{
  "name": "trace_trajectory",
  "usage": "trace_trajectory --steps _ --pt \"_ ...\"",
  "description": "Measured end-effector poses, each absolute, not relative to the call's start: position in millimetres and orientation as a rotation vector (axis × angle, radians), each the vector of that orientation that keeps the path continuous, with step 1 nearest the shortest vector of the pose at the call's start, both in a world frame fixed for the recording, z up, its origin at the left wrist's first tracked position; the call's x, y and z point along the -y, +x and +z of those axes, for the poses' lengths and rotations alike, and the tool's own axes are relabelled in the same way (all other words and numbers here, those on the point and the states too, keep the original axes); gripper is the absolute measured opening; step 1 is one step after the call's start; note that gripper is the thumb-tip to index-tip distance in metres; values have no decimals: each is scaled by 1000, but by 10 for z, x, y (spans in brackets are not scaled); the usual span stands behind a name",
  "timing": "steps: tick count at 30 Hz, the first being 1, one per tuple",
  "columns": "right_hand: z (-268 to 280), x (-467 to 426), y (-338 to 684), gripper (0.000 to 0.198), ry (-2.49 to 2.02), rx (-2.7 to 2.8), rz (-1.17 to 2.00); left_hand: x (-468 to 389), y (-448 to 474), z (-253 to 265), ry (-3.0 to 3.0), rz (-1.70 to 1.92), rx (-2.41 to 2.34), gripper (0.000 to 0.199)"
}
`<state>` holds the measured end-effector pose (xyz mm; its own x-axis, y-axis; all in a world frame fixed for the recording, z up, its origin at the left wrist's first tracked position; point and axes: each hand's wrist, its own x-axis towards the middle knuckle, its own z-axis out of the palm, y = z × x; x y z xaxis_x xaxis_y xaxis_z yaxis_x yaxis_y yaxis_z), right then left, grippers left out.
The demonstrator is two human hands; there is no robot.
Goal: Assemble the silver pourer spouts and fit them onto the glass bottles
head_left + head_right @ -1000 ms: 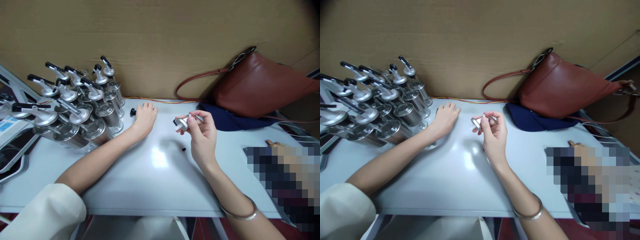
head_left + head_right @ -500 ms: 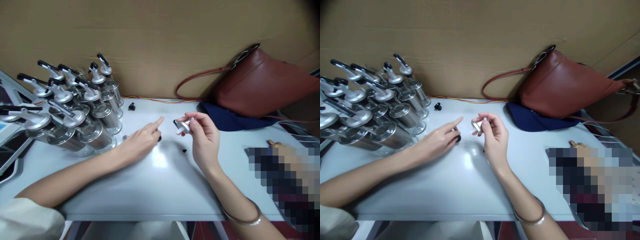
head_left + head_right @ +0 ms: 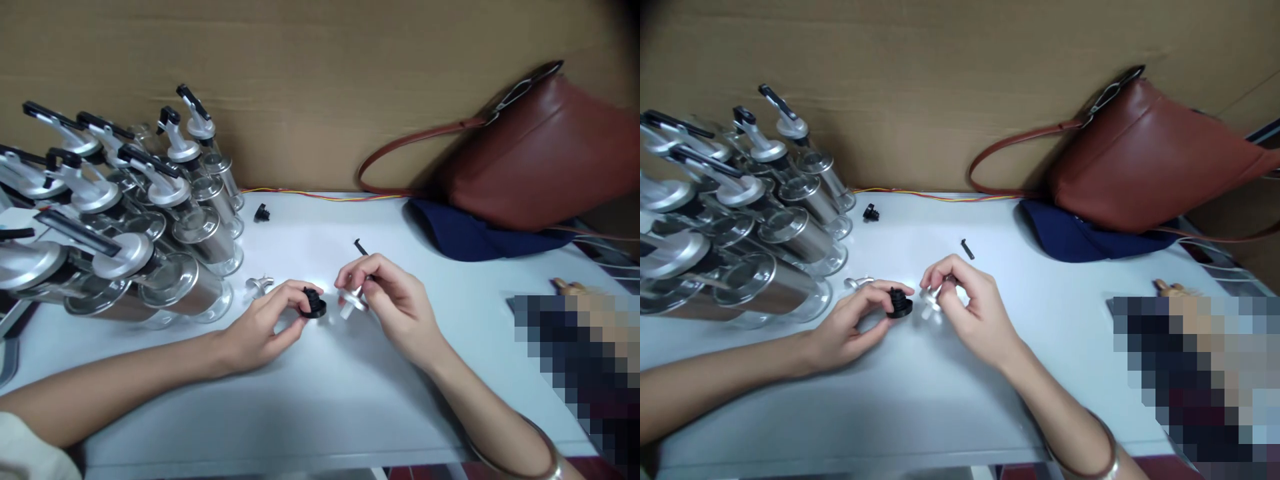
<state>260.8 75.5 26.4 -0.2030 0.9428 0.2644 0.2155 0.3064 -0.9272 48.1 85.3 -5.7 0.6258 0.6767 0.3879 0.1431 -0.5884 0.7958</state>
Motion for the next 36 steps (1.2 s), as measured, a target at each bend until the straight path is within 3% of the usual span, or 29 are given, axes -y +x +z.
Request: trace_trajectory --steps 11,21,36 --pt "253 -706 2559 4 -1153 2044 865 -880 490 -136 1666 861 -773 12" --pt "273 -716 2548 27 -1227 2082 976 -859 515 -98 1531 840 -737 7" --pt "300 -710 2581 23 -1220 1941 1121 -851 499 -92 1367 853 -769 19"
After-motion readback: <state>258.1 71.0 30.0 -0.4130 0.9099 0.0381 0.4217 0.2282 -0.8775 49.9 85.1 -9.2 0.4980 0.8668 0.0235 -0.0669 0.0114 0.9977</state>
